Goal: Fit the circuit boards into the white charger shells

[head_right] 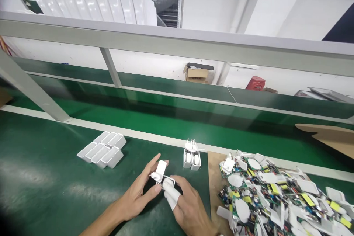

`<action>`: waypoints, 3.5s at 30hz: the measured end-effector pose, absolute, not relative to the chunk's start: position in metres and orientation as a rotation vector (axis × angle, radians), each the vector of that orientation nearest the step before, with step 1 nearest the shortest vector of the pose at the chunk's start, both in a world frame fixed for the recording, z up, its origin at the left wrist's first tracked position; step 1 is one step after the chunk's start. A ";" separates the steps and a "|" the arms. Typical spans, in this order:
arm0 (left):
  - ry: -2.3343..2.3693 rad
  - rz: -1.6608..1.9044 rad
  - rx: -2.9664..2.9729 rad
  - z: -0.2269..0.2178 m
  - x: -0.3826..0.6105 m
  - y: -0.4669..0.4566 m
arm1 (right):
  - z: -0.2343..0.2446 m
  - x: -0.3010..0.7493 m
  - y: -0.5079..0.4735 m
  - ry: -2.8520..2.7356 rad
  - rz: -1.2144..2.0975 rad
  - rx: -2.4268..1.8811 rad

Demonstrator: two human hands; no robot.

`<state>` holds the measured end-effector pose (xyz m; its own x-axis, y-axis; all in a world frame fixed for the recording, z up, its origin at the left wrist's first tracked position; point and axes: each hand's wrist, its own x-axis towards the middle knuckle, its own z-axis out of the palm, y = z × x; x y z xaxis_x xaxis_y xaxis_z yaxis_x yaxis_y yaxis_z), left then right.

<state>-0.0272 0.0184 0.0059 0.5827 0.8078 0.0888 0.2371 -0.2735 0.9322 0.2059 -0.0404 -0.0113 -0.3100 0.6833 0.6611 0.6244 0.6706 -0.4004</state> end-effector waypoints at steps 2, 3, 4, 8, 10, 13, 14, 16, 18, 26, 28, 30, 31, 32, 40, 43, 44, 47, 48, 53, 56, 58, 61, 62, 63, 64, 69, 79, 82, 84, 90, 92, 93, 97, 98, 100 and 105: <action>0.824 0.776 1.855 0.003 -0.026 0.019 | -0.008 0.207 -0.042 -1.996 0.063 -1.020; 0.804 0.814 1.874 0.002 -0.025 0.019 | -0.007 0.207 -0.043 -1.990 0.067 -1.046; 0.786 0.848 1.894 0.001 -0.023 0.019 | -0.007 0.207 -0.043 -1.997 0.080 -1.077; 0.863 0.903 1.951 -0.002 -0.015 0.019 | -0.012 0.205 -0.042 -2.073 0.156 -1.174; 0.940 0.886 1.947 -0.003 -0.014 0.020 | -0.014 0.205 -0.041 -2.077 0.162 -1.180; 0.922 0.877 1.957 -0.004 -0.015 0.020 | -0.012 0.205 -0.042 -2.075 0.120 -1.172; 0.899 0.891 1.970 -0.005 -0.016 0.020 | -0.010 0.205 -0.043 -2.067 0.101 -1.166; 0.839 0.947 1.990 -0.005 -0.016 0.020 | -0.006 0.204 -0.044 -2.033 0.084 -1.184; 0.792 1.020 1.997 -0.007 -0.014 0.020 | -0.004 0.203 -0.045 -2.022 0.089 -1.213; 0.920 1.039 1.939 -0.007 -0.009 0.021 | -0.011 0.200 -0.044 -1.995 0.213 -1.263; 0.927 1.036 1.956 -0.006 -0.010 0.022 | -0.012 0.199 -0.045 -2.002 0.214 -1.259; 0.933 1.027 1.963 -0.006 -0.011 0.022 | -0.011 0.198 -0.046 -1.995 0.201 -1.273; 0.935 1.022 1.961 -0.006 -0.011 0.023 | -0.010 0.198 -0.046 -1.993 0.198 -1.280; 0.935 1.018 1.956 -0.006 -0.011 0.023 | -0.010 0.197 -0.046 -1.996 0.198 -1.280; 0.801 1.061 1.976 -0.002 -0.010 0.015 | -0.026 0.192 -0.039 -1.333 0.986 -1.127; 0.774 1.080 2.112 0.001 -0.006 0.008 | -0.026 0.185 -0.039 -0.910 1.403 -1.002; 0.758 1.109 2.146 0.002 -0.005 0.006 | -0.023 0.182 -0.039 -0.830 1.480 -0.982; 0.713 1.197 2.208 0.003 -0.003 0.003 | -0.010 0.174 -0.042 -0.644 1.614 -0.939; 0.717 1.211 2.216 0.003 -0.003 0.003 | -0.007 0.172 -0.042 -0.599 1.642 -0.924; 0.767 1.205 2.212 0.004 -0.004 0.004 | -0.006 0.170 -0.042 -0.568 1.660 -0.921; 0.790 1.187 2.203 0.005 -0.004 0.005 | -0.011 0.171 -0.042 -0.573 1.667 -0.924; 0.795 1.187 2.204 0.005 -0.003 0.005 | -0.013 0.171 -0.042 -0.584 1.673 -0.921; 0.787 1.197 2.207 0.005 -0.003 0.005 | -0.015 0.171 -0.042 -0.603 1.675 -0.919; 0.780 1.196 2.207 0.005 -0.003 0.006 | -0.015 0.171 -0.042 -0.604 1.681 -0.916; 0.771 1.191 2.206 0.005 -0.004 0.006 | -0.015 0.172 -0.042 -0.607 1.677 -0.919; 0.765 1.175 2.201 0.004 -0.005 0.006 | -0.015 0.173 -0.041 -0.632 1.652 -0.932; 0.864 0.951 2.106 -0.001 -0.008 0.007 | -0.011 0.183 -0.043 -1.168 0.845 -1.155; 1.031 0.716 1.841 -0.005 -0.004 0.008 | -0.019 0.195 -0.045 -1.916 0.189 -1.233; 1.079 0.737 1.804 -0.006 -0.002 0.010 | -0.013 0.194 -0.044 -1.864 0.304 -1.221; 1.114 0.753 1.795 -0.008 0.000 0.012 | -0.009 0.195 -0.044 -1.790 0.356 -1.192; 1.168 0.870 1.876 -0.005 0.013 0.045 | -0.019 0.211 -0.035 -1.327 0.115 -1.475; 1.141 0.851 1.899 0.000 0.019 0.065 | -0.031 0.219 -0.029 -1.213 0.118 -1.565; 1.131 0.816 1.904 0.003 0.021 0.074 | -0.038 0.222 -0.025 -1.183 0.159 -1.580; 1.078 0.695 1.925 0.013 0.029 0.103 | -0.060 0.231 -0.017 -1.112 0.385 -1.577; 1.051 0.666 1.934 0.015 0.030 0.105 | -0.063 0.231 -0.016 -1.100 0.409 -1.585; 0.976 0.585 1.939 0.018 0.031 0.106 | -0.066 0.231 -0.015 -1.095 0.414 -1.610; 0.992 0.588 1.848 0.015 0.027 0.108 | -0.061 0.227 -0.015 -1.125 0.229 -1.682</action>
